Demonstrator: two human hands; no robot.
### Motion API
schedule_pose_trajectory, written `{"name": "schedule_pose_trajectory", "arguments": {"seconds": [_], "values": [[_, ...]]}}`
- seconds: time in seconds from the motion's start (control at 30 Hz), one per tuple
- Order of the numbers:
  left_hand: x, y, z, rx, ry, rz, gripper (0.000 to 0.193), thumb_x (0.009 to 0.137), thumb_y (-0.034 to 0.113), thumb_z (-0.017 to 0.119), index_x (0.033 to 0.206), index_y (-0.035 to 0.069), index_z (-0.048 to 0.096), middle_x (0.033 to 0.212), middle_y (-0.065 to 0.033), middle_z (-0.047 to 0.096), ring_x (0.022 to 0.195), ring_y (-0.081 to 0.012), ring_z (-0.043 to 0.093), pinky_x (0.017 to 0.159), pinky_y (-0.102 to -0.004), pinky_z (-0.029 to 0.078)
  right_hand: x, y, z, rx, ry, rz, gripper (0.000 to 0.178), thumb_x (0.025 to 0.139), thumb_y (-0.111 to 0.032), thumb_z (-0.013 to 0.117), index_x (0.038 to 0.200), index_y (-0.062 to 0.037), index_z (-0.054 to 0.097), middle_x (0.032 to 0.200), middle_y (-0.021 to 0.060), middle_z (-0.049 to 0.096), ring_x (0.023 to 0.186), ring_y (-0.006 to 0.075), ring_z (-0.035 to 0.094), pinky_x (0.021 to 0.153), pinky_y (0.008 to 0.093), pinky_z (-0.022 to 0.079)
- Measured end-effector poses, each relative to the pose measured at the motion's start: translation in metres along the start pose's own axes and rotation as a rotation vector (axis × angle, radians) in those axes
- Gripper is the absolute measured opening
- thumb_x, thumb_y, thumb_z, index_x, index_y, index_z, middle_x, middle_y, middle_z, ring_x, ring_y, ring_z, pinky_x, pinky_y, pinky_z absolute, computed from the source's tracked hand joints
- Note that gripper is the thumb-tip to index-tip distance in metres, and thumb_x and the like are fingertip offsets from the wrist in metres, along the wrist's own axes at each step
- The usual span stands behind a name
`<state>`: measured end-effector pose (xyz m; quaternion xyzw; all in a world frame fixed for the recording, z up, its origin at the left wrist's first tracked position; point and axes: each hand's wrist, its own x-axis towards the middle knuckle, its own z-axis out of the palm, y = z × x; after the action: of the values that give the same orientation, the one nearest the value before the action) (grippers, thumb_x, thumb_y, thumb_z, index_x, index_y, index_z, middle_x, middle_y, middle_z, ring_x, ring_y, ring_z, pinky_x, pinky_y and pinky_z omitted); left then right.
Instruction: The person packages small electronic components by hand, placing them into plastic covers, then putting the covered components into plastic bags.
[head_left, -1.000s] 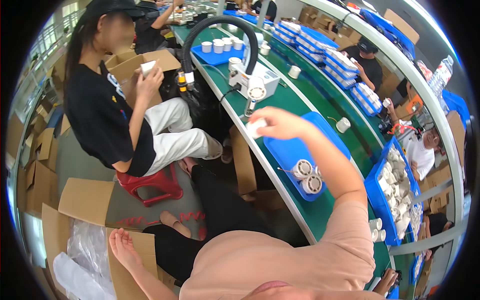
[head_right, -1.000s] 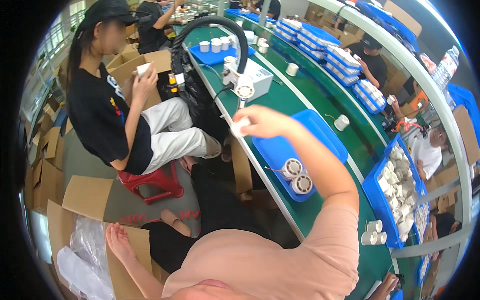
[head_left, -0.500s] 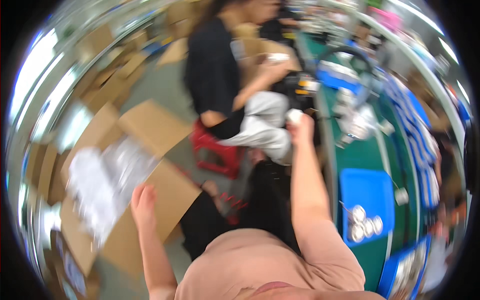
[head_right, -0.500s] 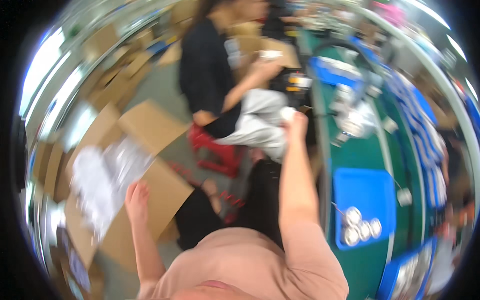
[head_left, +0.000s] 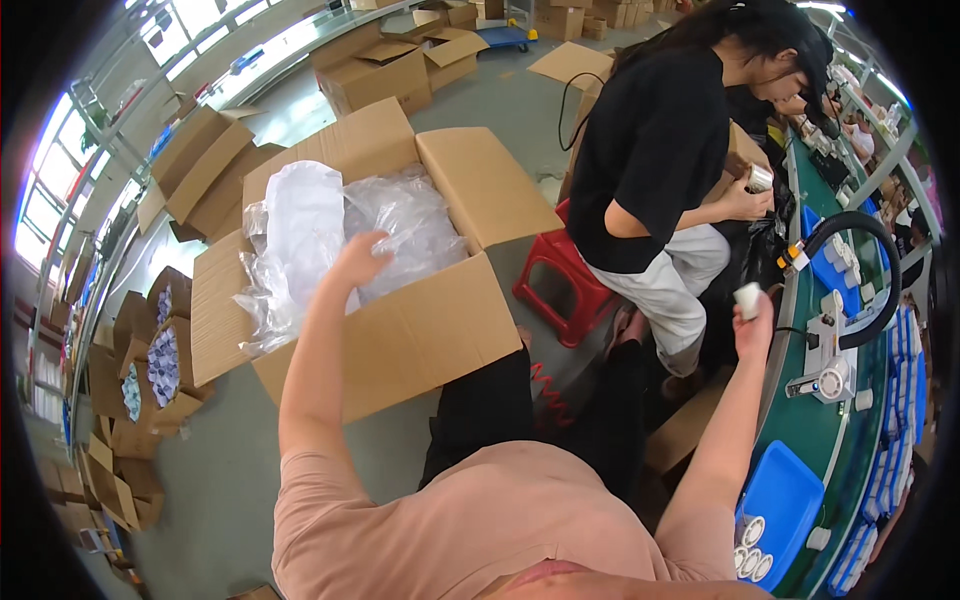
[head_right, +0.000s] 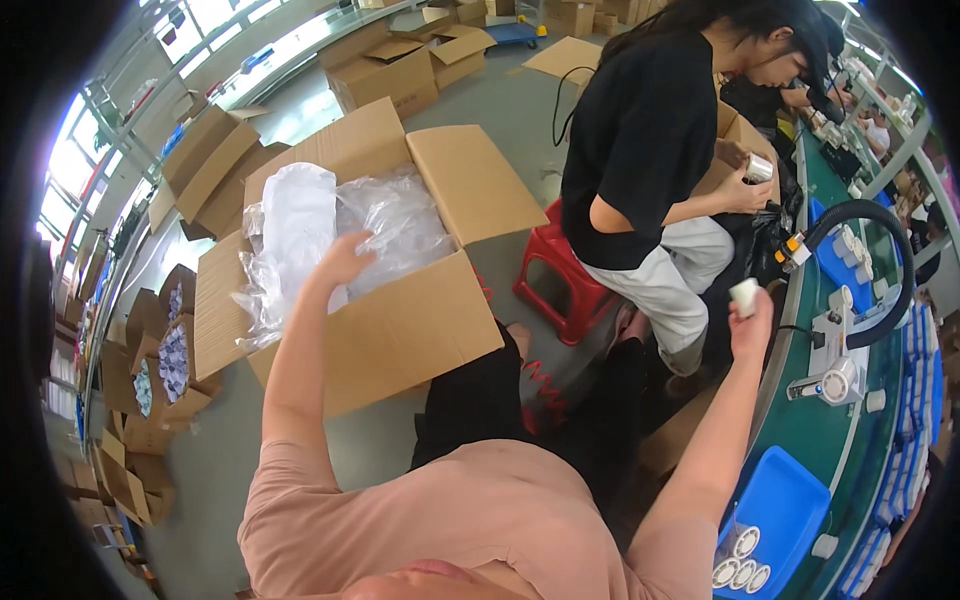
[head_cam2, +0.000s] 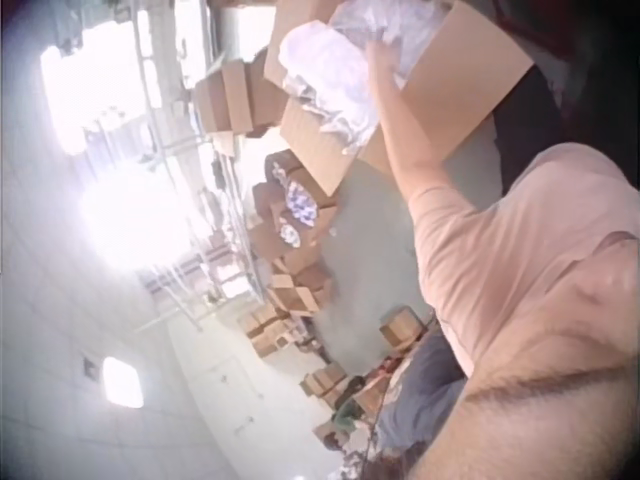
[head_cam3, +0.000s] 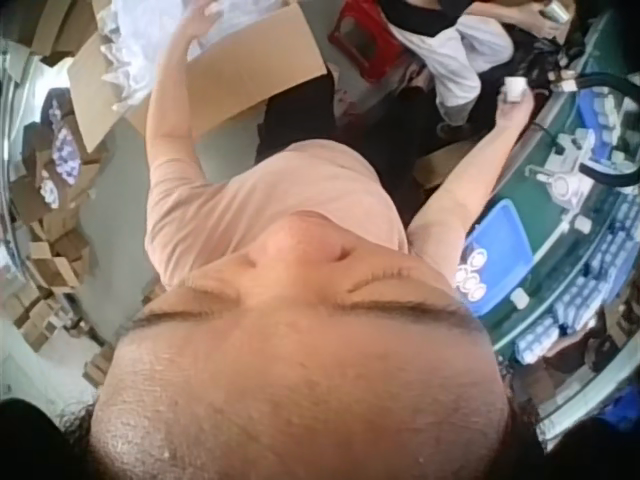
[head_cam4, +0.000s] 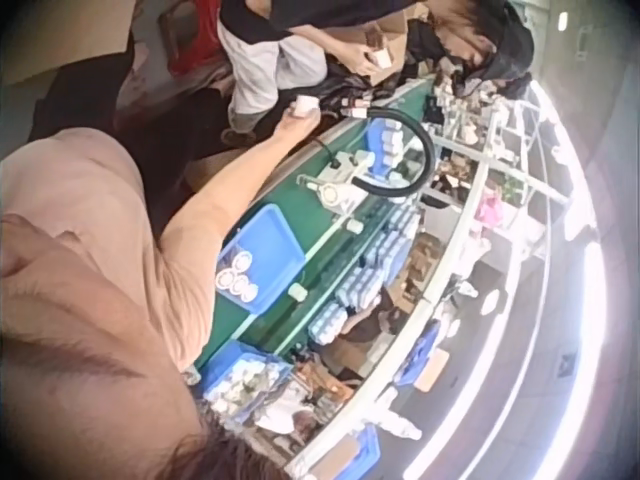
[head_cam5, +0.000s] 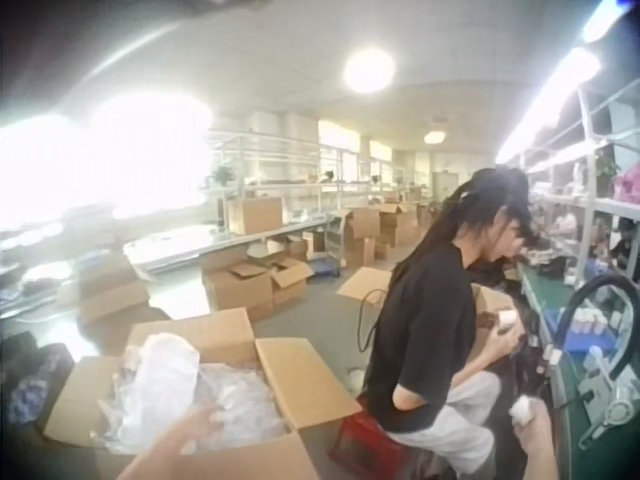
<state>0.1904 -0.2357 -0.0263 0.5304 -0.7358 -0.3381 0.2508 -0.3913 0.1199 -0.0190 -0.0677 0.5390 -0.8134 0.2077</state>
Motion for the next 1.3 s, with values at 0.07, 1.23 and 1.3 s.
{"name": "schedule_pose_trajectory", "arguments": {"seconds": [0.07, 1.23, 1.3], "values": [[0.009, -0.015, 0.009, 0.699, -0.29, 0.11, 0.048, 0.08, 0.02, 0.059, 0.124, 0.006, 0.047, 0.114, -0.0201, 0.056, 0.107, -0.0336, 0.053, 0.091, -0.0396, 0.042, -0.005, 0.001, 0.001, -0.119, -0.071, -0.013, 0.029, 0.089, -0.036, 0.049, 0.106, -0.0115, 0.051, 0.087, 0.0045, 0.058, 0.067, 0.0144, 0.057, 0.051, 0.0234, 0.041], [0.075, 0.002, 0.028, 0.77, -0.189, 0.121, 0.03, 0.079, 0.02, 0.054, 0.108, 0.012, 0.06, 0.104, -0.0151, 0.061, 0.1, -0.0318, 0.057, 0.082, -0.0426, 0.046, -0.121, 0.049, -0.007, 0.541, -0.34, 0.358, 0.03, 0.09, -0.032, 0.044, 0.106, -0.0086, 0.053, 0.091, 0.0061, 0.057, 0.06, 0.0164, 0.047, 0.048, 0.0247, 0.037], [0.064, 0.0, 0.04, 0.874, -0.26, 0.024, 0.041, 0.076, 0.021, 0.06, 0.116, 0.016, 0.055, 0.113, -0.0146, 0.058, 0.106, -0.0305, 0.055, 0.087, -0.0416, 0.045, -0.127, 0.058, 0.003, 0.511, -0.35, 0.377, 0.029, 0.09, -0.032, 0.045, 0.107, -0.0096, 0.053, 0.089, 0.0055, 0.056, 0.06, 0.0167, 0.048, 0.048, 0.0251, 0.037]]}}
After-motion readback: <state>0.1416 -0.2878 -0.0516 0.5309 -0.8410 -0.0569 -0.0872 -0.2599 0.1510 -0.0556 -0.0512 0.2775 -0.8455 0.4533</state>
